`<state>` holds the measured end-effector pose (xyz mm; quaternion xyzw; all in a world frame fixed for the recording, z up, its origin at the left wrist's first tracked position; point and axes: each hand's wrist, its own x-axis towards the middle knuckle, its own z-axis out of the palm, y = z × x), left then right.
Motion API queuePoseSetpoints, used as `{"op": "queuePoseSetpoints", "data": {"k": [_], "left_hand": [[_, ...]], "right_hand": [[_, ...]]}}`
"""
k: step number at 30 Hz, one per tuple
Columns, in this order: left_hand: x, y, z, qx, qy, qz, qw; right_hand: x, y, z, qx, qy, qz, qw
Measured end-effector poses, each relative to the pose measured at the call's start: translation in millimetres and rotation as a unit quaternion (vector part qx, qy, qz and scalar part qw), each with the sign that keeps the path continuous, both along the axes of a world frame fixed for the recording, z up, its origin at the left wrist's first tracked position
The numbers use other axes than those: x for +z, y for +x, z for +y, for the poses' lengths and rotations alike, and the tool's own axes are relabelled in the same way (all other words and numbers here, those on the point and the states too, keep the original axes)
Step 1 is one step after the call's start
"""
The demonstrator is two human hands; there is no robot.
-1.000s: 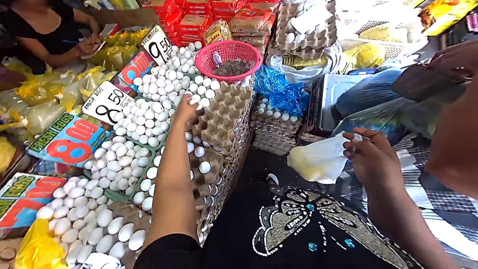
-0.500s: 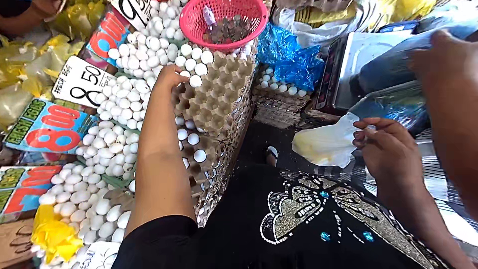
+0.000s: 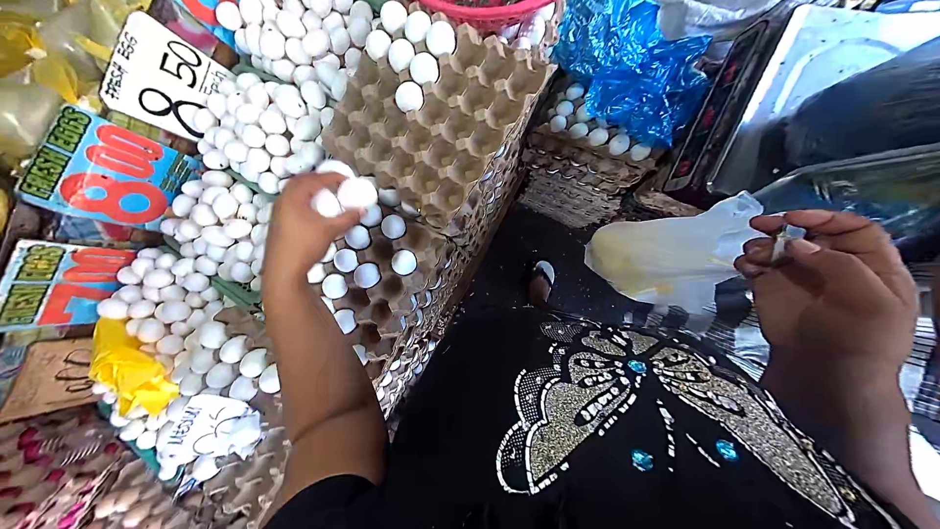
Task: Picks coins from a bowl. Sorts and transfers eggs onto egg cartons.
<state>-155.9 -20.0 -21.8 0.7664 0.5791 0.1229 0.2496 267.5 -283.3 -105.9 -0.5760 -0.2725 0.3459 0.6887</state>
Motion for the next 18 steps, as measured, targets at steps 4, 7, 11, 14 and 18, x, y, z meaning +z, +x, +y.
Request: {"op": "queuePoseSetpoints", "data": {"k": [4,7,11,14,18], "left_hand": [[-37,-12,-56,-0.039,-0.07,0.091,0.993],[-48,-20,-66,-0.031,-0.086,0.109,0.99],[-50,-28,-70,-0.037,-0.103,0.118,0.987],[-58,-26,-73,-0.078,-0.112,0.108,0.985],[-56,-29,-80,-0.069,-0.092,0.113,0.987]], "right_hand": [[-1,-4,12,0.006,-0.012,0.005,1.0],[-3,-8,22,0.016,-0.02,0.005,1.0],[-3,-13,30,0.034,-0.034,-0.004,0.999],[-2,-16,35,0.043,-0.04,-0.005,0.998],[3,-21,39,0.045,-0.05,-0.006,0.998]]}}
